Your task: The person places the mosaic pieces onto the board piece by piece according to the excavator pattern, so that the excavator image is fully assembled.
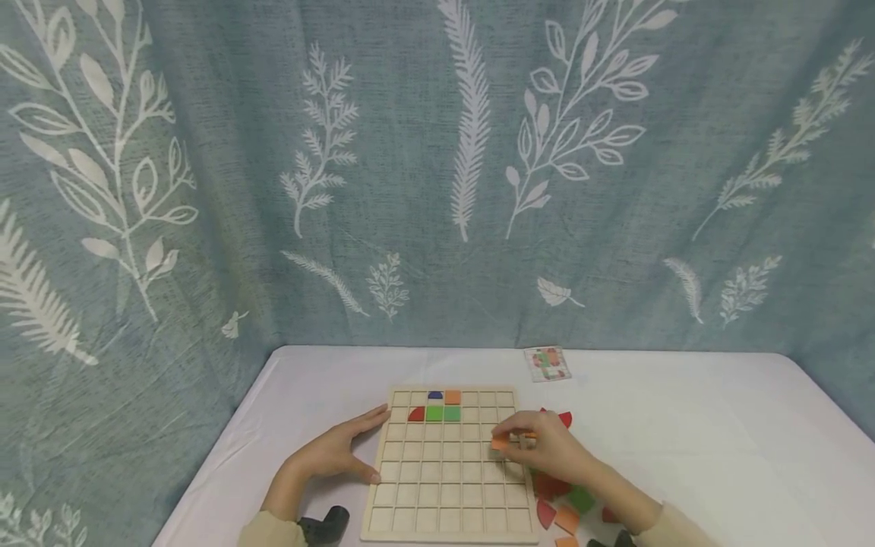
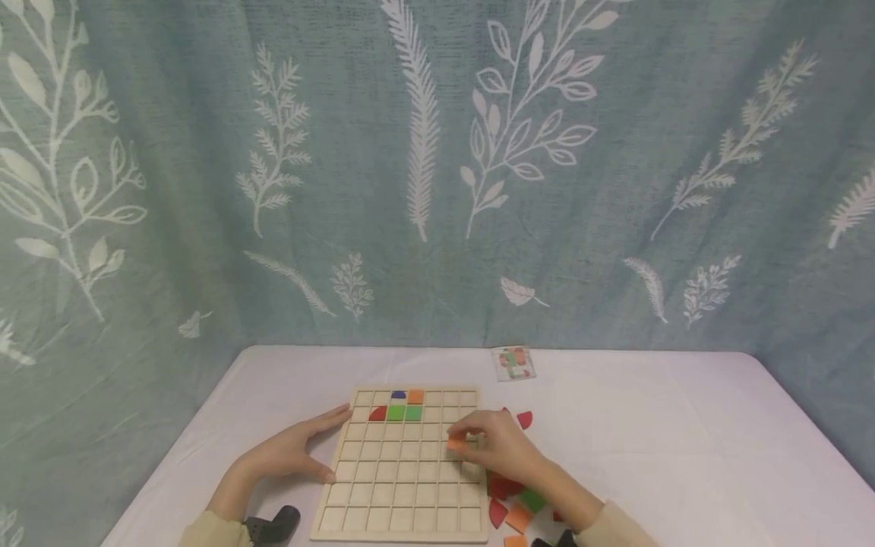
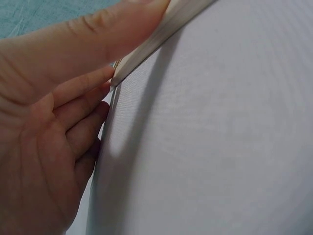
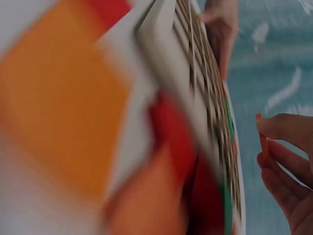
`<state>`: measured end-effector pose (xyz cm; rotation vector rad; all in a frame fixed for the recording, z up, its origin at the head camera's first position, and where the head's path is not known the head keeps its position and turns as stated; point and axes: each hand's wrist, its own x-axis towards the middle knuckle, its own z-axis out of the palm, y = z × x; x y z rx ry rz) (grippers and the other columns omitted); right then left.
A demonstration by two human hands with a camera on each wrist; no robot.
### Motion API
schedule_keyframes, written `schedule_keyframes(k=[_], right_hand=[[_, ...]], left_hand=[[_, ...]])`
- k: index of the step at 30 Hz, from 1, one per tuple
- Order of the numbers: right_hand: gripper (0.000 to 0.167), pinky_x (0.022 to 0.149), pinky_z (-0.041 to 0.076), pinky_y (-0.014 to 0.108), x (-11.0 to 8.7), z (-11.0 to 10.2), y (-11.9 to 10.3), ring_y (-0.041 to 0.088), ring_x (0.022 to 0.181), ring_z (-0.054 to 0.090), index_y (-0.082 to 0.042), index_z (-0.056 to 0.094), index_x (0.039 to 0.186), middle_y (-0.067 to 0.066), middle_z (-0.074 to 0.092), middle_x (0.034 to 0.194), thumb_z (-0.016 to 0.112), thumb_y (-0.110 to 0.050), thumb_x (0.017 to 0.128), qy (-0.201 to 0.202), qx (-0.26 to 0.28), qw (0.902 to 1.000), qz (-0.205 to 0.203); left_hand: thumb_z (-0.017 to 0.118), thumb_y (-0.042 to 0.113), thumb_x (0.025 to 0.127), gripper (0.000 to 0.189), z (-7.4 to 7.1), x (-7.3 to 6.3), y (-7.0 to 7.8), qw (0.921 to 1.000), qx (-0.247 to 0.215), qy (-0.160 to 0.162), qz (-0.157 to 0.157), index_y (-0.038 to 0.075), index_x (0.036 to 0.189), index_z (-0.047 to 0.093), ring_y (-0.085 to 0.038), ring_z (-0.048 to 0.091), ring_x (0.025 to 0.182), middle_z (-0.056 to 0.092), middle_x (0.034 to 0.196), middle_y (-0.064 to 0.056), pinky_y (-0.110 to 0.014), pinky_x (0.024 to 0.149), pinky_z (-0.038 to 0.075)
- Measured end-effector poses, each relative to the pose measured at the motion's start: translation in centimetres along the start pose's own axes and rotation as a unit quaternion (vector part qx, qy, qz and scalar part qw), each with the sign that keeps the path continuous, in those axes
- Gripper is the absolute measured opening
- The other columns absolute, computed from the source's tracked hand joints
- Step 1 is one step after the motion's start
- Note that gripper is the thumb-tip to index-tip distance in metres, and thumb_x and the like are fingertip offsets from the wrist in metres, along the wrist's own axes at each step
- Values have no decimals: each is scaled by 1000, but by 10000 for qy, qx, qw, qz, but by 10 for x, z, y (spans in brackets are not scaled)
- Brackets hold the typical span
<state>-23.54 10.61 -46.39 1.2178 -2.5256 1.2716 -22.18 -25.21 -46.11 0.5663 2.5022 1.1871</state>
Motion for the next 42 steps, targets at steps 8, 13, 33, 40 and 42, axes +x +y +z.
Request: schedule_keyframes(k=[8,13,33,40,42], right_hand=[[20,78,53,21,54,43,-8,11,89,66,-6,71,98,1,71,96,72,-11,80,-383,0,9993,50],[19,78,53,21,77,60,-13,12,90,65,-6,71,99,2,71,97,69,-16,83,-407,-278,9987,-101],[21,86,50,20,98,84,-19,7,96,62,-9,72,98,-3,70,98,72,-19,80,-639,-747,9950,176],[24,82,49,21,96,85,-20,11,93,60,-11,72,101,-3,70,98,71,-24,81,-805,-1468,9857,-210],[24,84,49,22,95,86,-20,12,95,60,-11,72,103,-2,70,99,70,-23,82,-905,-1562,9832,-255]], left_hand=[[85,26,58,101,4,6,-3,10000,85,13,17,1,141,34,-44,14,137,21,151,-17,-61,108,13],[85,25,58,100,4,5,-1,10000,87,27,21,1,141,34,-44,14,137,21,151,-17,-61,108,13],[84,28,60,100,0,2,-1,9998,178,6,64,1,142,33,-43,14,137,20,151,-17,-60,108,14],[84,28,60,100,0,1,-2,9999,142,18,-23,3,142,34,-43,14,137,20,152,-16,-61,108,14],[84,28,60,99,0,0,-2,9999,133,23,-28,3,142,34,-43,14,137,21,152,-16,-61,108,14]])
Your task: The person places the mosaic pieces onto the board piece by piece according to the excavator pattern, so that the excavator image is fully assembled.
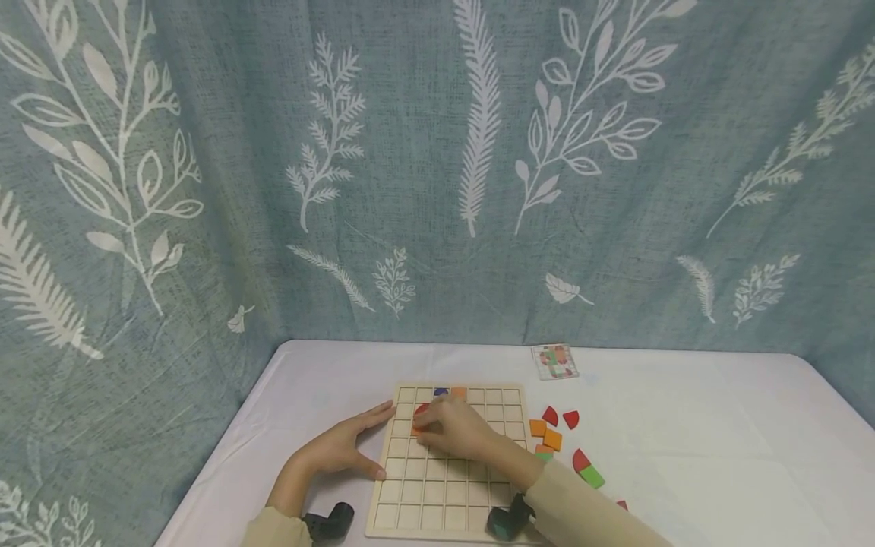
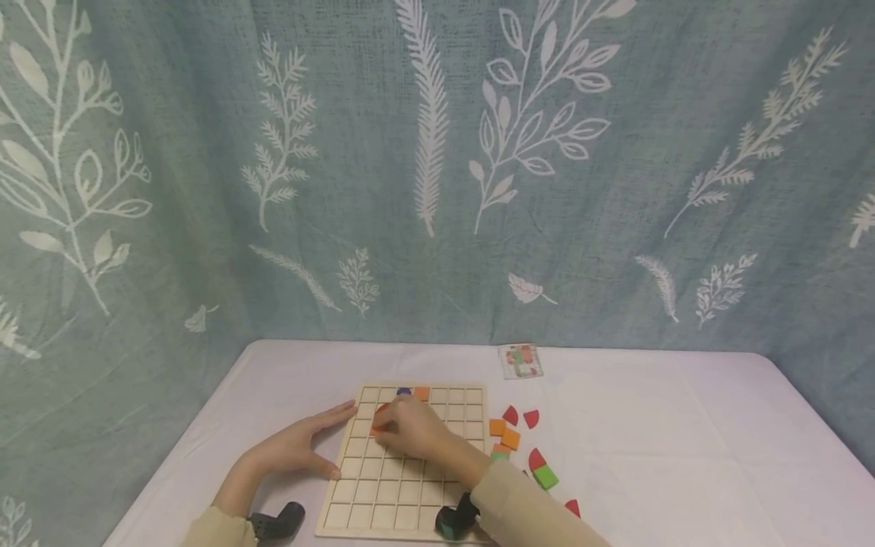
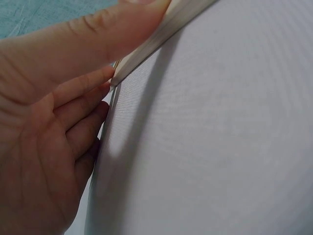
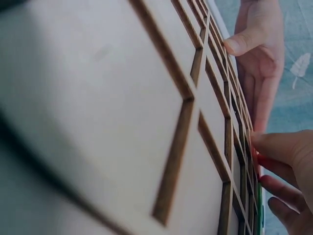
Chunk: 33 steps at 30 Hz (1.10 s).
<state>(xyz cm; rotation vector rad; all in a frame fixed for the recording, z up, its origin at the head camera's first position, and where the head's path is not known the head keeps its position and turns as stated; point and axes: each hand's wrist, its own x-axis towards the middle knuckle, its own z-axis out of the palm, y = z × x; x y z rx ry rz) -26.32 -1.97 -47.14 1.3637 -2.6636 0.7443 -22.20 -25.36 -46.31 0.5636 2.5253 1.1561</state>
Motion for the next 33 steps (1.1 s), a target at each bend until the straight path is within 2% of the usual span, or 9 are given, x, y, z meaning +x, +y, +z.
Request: schedule_keyframes(k=[5,10,16,21,24,33], right_hand=[[24,88,48,22,-2,-2,-1,9,100,60,-11,70,105,-4,69,103,69,-22,83,-178,235,9996,-19],[16,80,50,18,-5,-9,-5,5,91,62,-12,71,98,-5,69,99,67,-18,85,-106,962,9952,124],[24,87,51,30,-15,-26,-2,15,101,63,-9,70,106,1,69,107,67,-21,85,133,2032,9786,300],[33,91,50,33,-36,-44,9,24,104,61,-3,64,114,11,65,112,65,-22,87,22,2845,9571,547],[35,92,50,30,-52,-57,15,25,105,60,-1,63,115,13,63,115,65,-21,86,-1,3058,9495,700],[35,92,49,31,-107,-78,31,20,104,61,0,61,117,16,63,116,64,-20,87,187,2959,9497,1013]], left_hand=[[84,28,59,99,1,-1,-1,10000,8,4,26,2,141,34,-43,14,137,21,151,-16,-61,108,14],[83,28,60,99,2,-2,-3,10000,-50,-40,52,2,142,34,-44,13,137,20,152,-17,-62,108,12],[84,27,60,99,2,0,-3,10000,-60,-18,27,2,142,34,-44,13,137,20,152,-17,-62,108,12],[84,28,58,101,2,2,-1,10000,-2,17,-49,3,142,34,-43,14,137,21,151,-17,-60,109,14],[85,29,57,102,1,3,0,9999,62,52,-98,3,141,34,-43,14,137,21,151,-17,-60,109,14],[85,28,57,103,1,3,-1,9999,-54,40,-90,2,142,33,-44,12,137,20,151,-18,-60,109,13]])
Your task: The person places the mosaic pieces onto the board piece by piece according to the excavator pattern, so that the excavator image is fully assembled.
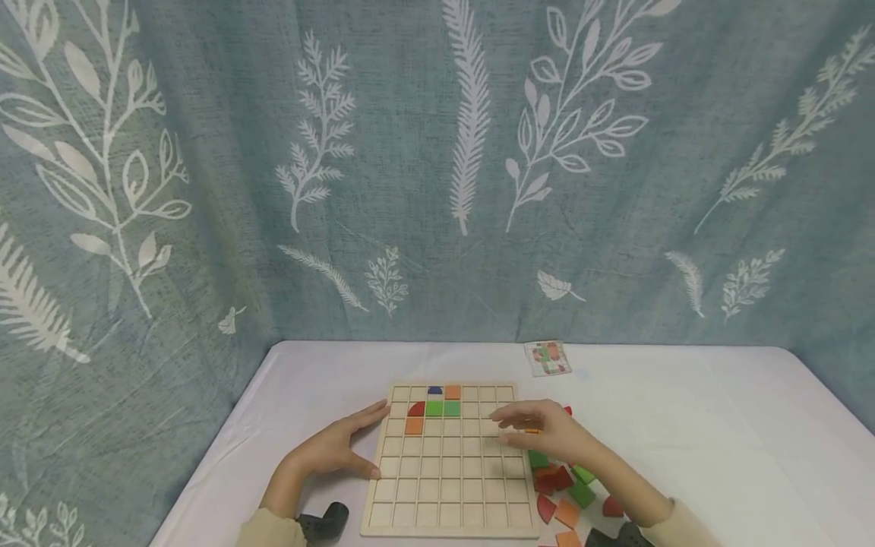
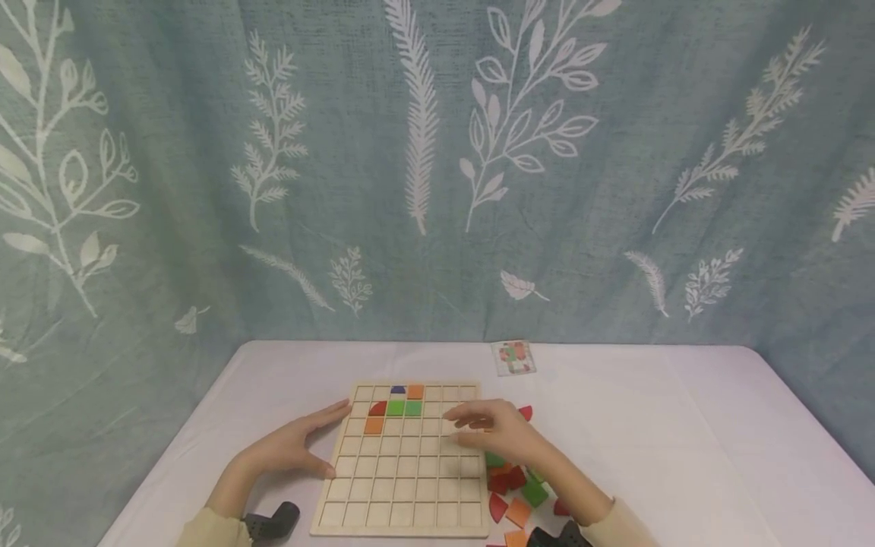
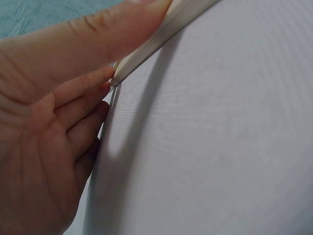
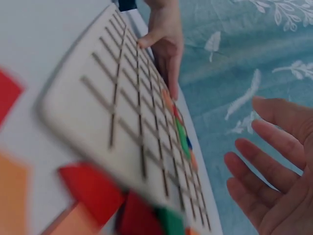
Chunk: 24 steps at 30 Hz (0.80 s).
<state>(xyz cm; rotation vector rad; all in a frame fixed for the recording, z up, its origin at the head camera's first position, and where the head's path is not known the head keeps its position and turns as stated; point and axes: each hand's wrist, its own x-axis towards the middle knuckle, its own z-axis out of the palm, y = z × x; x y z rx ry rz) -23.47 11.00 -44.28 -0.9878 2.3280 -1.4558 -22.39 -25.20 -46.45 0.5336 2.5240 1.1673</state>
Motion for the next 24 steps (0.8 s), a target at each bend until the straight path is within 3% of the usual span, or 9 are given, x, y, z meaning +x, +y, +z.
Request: schedule_keyframes(k=[5,8,12,20,24], right_hand=[[34,89,51,32,-29,-7,4,19,102,62,-1,63,113,14,65,110,66,-21,86,368,-107,9989,260],[34,85,53,31,-44,-9,4,22,100,63,-5,65,111,10,67,107,68,-25,84,620,-201,9959,633],[32,78,54,28,-59,-8,2,19,92,63,-12,67,107,2,68,104,70,-29,81,845,-606,9900,950],[26,78,52,22,-70,5,3,6,84,59,-15,69,102,-7,68,98,73,-22,78,796,-1033,9858,1056],[21,75,51,20,-76,11,11,4,82,57,-17,69,102,-9,67,96,70,-21,81,597,-982,9910,685]], left_hand=[[85,27,57,102,0,0,0,10000,72,37,16,3,142,34,-44,13,137,20,151,-19,-61,109,13],[84,26,58,101,-1,-1,1,9999,96,45,61,3,142,33,-45,14,136,20,151,-20,-61,108,13],[84,25,58,101,-2,-3,3,9999,98,49,96,2,142,33,-46,13,136,20,150,-21,-62,108,13],[85,27,57,102,0,-1,0,10000,-3,49,-7,2,142,33,-45,12,137,19,151,-20,-62,108,12],[84,27,57,102,1,-1,0,10000,-7,20,2,3,142,33,-45,12,136,19,151,-20,-62,108,12]])
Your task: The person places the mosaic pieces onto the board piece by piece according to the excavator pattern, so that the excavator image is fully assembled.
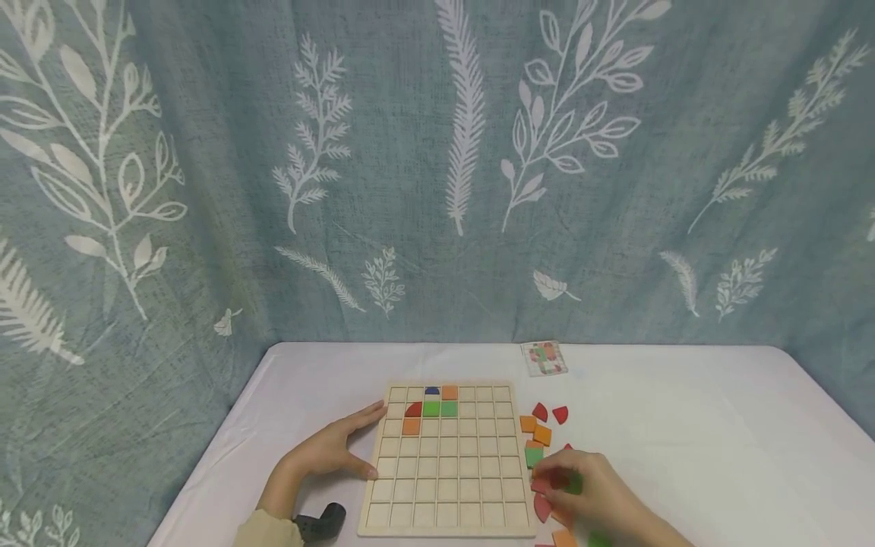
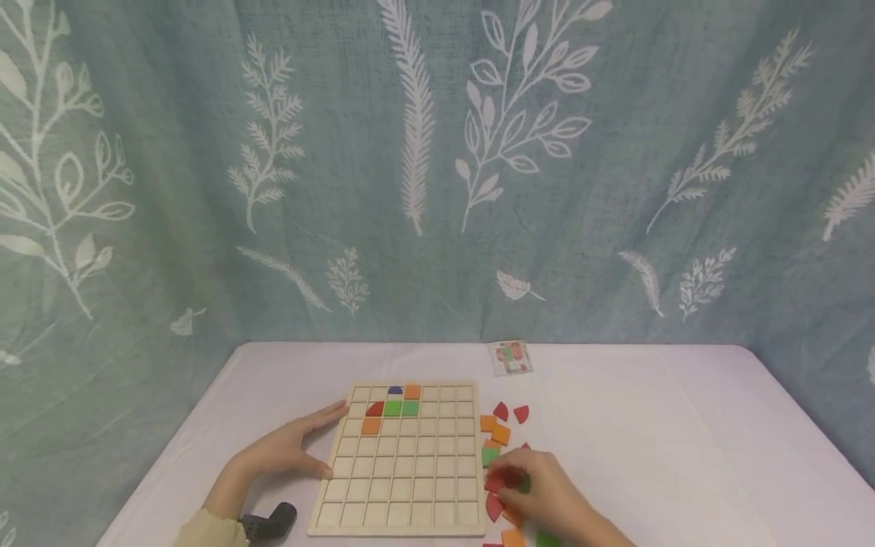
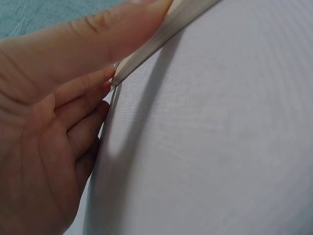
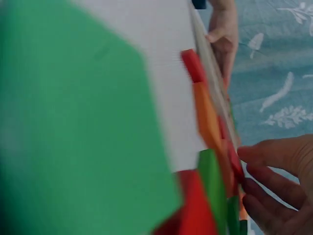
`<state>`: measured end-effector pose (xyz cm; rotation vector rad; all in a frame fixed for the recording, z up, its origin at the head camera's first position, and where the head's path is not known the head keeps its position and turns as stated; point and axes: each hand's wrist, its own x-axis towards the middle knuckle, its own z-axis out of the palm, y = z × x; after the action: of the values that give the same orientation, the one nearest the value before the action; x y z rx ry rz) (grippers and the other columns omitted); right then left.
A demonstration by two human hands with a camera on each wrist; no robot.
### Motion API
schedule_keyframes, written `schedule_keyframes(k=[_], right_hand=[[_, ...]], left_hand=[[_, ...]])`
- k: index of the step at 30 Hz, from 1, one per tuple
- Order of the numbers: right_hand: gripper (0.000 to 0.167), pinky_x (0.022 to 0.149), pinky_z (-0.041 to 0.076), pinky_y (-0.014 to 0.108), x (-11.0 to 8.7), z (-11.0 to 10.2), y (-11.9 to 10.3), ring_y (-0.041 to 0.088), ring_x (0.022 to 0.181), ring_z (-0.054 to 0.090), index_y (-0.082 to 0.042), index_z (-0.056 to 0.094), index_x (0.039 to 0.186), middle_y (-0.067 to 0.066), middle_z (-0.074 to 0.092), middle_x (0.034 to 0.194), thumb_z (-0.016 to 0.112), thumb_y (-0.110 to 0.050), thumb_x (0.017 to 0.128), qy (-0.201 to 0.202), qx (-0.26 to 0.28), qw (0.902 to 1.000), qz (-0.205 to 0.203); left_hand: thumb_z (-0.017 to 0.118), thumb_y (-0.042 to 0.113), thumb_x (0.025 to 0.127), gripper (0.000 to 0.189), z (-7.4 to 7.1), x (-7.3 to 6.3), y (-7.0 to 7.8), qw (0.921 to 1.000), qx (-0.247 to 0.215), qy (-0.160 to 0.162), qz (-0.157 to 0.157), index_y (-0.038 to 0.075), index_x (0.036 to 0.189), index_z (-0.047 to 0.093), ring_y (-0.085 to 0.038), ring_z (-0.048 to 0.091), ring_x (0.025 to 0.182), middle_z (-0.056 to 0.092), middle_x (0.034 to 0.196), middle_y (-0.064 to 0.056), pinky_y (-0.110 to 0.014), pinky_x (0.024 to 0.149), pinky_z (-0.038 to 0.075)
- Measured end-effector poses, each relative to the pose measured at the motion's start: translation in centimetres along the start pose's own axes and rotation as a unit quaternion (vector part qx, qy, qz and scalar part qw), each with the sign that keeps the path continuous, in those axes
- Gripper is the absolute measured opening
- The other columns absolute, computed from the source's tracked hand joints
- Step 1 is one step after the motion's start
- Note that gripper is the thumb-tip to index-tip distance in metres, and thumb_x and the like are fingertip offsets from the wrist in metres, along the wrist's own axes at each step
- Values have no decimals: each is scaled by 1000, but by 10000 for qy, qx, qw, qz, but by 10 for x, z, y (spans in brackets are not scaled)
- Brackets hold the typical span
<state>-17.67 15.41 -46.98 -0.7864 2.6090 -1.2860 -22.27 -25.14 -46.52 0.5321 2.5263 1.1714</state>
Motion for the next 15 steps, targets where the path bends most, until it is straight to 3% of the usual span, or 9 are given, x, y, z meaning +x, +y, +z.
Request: schedule_keyframes(k=[9,15], right_hand=[[17,69,54,21,-1,6,8,3,79,61,-11,71,98,-6,69,92,69,-9,82,158,-273,9930,-1138],[16,69,53,20,0,5,8,1,78,60,-12,71,98,-9,68,91,69,-11,82,175,-503,9917,-1170]], left_hand=[[84,27,59,101,0,-4,-1,9998,60,24,197,0,141,33,-47,13,135,20,150,-23,-63,107,13],[84,27,57,101,0,-3,1,9999,-26,33,165,0,141,33,-46,12,136,20,150,-21,-62,108,11]])
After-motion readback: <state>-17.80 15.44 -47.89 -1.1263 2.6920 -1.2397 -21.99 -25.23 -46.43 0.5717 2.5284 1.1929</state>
